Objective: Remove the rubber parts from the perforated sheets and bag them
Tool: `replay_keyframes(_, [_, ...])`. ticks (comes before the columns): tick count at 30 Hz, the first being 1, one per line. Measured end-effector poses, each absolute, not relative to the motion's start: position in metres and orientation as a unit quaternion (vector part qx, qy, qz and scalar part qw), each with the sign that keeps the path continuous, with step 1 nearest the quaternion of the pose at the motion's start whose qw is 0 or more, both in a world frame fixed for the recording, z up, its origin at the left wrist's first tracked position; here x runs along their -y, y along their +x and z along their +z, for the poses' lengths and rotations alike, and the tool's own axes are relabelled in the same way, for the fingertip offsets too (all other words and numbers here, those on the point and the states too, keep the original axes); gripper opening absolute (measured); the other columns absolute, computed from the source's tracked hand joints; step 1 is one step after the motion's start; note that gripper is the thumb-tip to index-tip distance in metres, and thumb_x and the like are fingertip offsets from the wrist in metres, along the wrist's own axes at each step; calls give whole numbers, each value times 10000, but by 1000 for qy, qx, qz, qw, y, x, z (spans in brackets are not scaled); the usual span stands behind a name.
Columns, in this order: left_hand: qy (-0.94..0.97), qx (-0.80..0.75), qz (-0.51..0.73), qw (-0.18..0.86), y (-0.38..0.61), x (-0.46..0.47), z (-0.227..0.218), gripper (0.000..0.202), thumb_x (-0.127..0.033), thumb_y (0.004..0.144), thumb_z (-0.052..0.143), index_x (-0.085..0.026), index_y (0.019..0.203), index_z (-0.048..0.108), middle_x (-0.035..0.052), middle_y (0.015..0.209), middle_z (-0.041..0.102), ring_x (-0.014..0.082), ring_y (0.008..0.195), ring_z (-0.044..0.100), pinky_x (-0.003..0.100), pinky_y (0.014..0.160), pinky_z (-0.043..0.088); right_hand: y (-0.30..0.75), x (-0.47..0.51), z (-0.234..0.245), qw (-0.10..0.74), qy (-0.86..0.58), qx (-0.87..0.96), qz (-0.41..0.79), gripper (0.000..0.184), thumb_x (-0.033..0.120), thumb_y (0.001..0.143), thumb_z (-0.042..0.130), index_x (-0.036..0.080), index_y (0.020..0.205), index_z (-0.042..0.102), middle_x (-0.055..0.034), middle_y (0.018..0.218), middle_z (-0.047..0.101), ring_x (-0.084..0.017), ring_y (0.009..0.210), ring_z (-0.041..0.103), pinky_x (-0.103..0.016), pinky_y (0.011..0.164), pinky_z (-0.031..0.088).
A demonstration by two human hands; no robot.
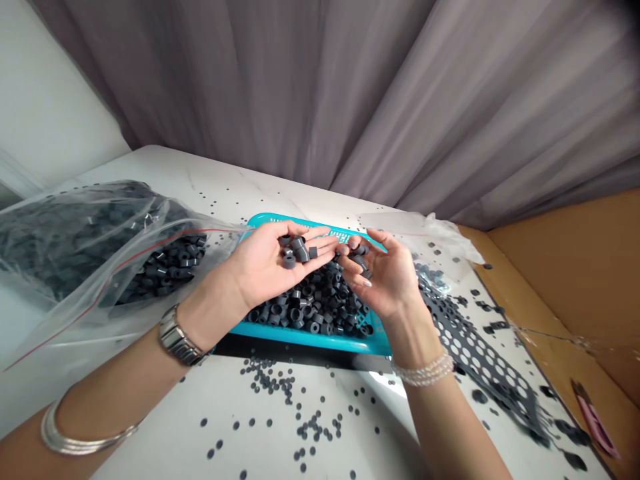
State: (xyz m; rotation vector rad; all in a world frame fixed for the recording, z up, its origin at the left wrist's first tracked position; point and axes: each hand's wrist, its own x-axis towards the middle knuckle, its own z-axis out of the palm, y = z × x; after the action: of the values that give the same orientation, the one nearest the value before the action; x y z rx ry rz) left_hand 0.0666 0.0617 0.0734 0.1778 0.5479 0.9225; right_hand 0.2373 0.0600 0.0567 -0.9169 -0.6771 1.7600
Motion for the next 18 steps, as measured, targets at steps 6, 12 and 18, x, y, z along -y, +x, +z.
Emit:
replay_keyframes(6, [123,-271,440,847,66,-65,71,458,-77,790,409,16,1230,493,192,1025,671,251,991,659,400,993,473,225,-50,54,478,-422,463,615,153,326,834,617,179,792,630,35,600,447,-58,459,280,-236,409,135])
replay_keyframes(12, [135,-287,458,830,65,-67,69,277,-39,791,413,-76,1007,583,21,646,583,126,625,585,332,910,502,220,-42,60,396,-480,622,475,244,379,812,665,221,992,714,25,671,495,-64,507,289,-244,454,212])
replay_keyframes(18, [130,-268,454,840,64,-66,71,349,-41,780,421,-27,1102,553,49,712,606,139,708,607,322,923,483,227,-46,59,390,-506,636,432,225,333,835,631,204,1004,702,35,629,431,-81,528,320,-254,480,247])
